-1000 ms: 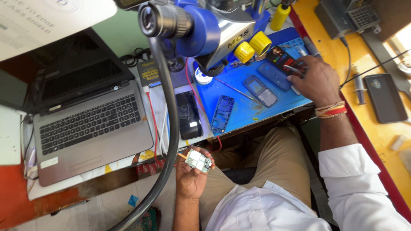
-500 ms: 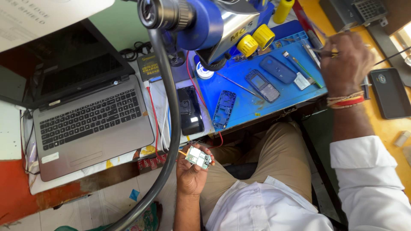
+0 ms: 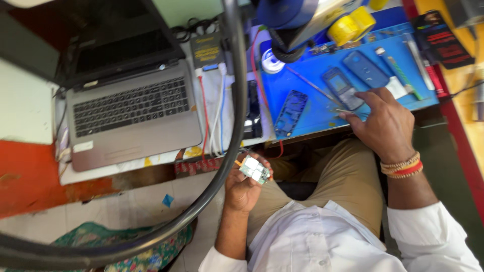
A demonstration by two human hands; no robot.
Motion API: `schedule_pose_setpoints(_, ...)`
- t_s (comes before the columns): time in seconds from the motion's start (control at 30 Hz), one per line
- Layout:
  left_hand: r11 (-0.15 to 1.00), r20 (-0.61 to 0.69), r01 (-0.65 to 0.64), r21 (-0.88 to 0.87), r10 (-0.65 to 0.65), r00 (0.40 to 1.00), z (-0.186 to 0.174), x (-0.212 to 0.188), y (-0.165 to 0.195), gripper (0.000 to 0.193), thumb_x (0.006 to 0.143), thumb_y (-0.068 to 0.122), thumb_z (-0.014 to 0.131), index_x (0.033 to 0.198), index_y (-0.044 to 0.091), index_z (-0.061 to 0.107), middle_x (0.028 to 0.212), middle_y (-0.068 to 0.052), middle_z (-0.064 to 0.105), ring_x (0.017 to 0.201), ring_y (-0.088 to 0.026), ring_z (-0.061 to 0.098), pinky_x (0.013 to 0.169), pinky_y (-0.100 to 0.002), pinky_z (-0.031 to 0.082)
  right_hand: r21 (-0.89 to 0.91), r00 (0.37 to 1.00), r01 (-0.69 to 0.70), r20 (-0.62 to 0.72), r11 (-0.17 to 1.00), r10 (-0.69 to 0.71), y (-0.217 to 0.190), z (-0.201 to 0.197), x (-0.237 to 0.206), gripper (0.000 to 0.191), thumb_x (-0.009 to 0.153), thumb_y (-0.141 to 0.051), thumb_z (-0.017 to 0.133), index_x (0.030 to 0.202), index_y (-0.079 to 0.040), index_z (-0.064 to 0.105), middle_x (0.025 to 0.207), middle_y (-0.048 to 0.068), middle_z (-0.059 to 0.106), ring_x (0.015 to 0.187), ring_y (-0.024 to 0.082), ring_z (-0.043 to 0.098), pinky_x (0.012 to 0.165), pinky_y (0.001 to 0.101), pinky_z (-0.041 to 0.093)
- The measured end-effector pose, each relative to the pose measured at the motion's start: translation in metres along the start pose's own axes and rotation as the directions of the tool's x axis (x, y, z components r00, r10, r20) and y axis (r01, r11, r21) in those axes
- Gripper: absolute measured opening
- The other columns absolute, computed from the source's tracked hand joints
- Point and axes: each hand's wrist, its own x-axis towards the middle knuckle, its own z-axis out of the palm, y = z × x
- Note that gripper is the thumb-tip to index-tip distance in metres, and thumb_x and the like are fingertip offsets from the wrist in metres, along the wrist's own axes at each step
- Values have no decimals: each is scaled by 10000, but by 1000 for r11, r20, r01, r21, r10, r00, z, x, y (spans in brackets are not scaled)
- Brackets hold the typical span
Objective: The person uses tweezers to remove a small component from a circuit board, then uses a pencil-like tool to scrape or clean a contact point. They then use a soldering iron to apply heat to the board, likely for soldering or desoldering.
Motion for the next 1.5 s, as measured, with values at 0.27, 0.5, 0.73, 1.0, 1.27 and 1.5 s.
schedule_pose_setpoints(0.27,1000,-3,-21,4,21,1000,-6,-3,3,573,816,126,905,1295,12,611,1159,-189,650,1047,-322,670,846,-432,585,-2,996,-88,-17,996,88,-9,7,3,425,857,-254,882,1226,-92,745,1092,94,722,900,347,694,755,460,556)
schedule_pose_setpoints(0.5,1000,-22,2,4,-2,1000,-14,-7,-7,563,813,104,897,1292,17,614,1184,-183,649,1073,-327,665,868,-453,581,125,993,-8,-113,992,22,47,8,15,403,855,-195,882,1200,-44,737,1122,99,745,975,294,711,899,421,574)
schedule_pose_setpoints(0.73,1000,-6,20,6,-20,1000,-15,-5,-6,566,826,95,880,1320,33,610,1156,-219,656,1033,-337,667,869,-444,562,65,982,-12,-185,998,24,114,2,43,387,864,-169,880,1190,-10,746,1100,141,736,1066,324,708,969,426,565)
schedule_pose_setpoints(1.0,998,-7,58,19,-58,998,-10,4,-16,565,823,107,890,1309,24,614,1151,-222,662,1032,-340,665,865,-439,554,102,972,-67,-219,993,88,132,7,31,382,859,-133,867,1195,-16,727,1123,139,734,1013,297,710,973,412,567)
schedule_pose_setpoints(1.27,997,-33,70,39,-69,997,-6,11,-22,573,810,105,895,1303,24,616,1141,-218,665,1041,-341,665,867,-437,559,121,971,-123,-191,985,145,128,10,36,360,864,-154,876,1182,-42,750,1099,143,723,963,310,702,887,422,561)
schedule_pose_setpoints(1.5,996,-20,81,32,-80,997,-2,13,-24,551,816,108,896,1289,36,622,1140,-214,667,1024,-342,671,852,-445,563,55,984,-43,-171,998,52,110,0,33,205,893,-95,829,1091,-111,778,1114,93,709,971,270,709,824,374,569)
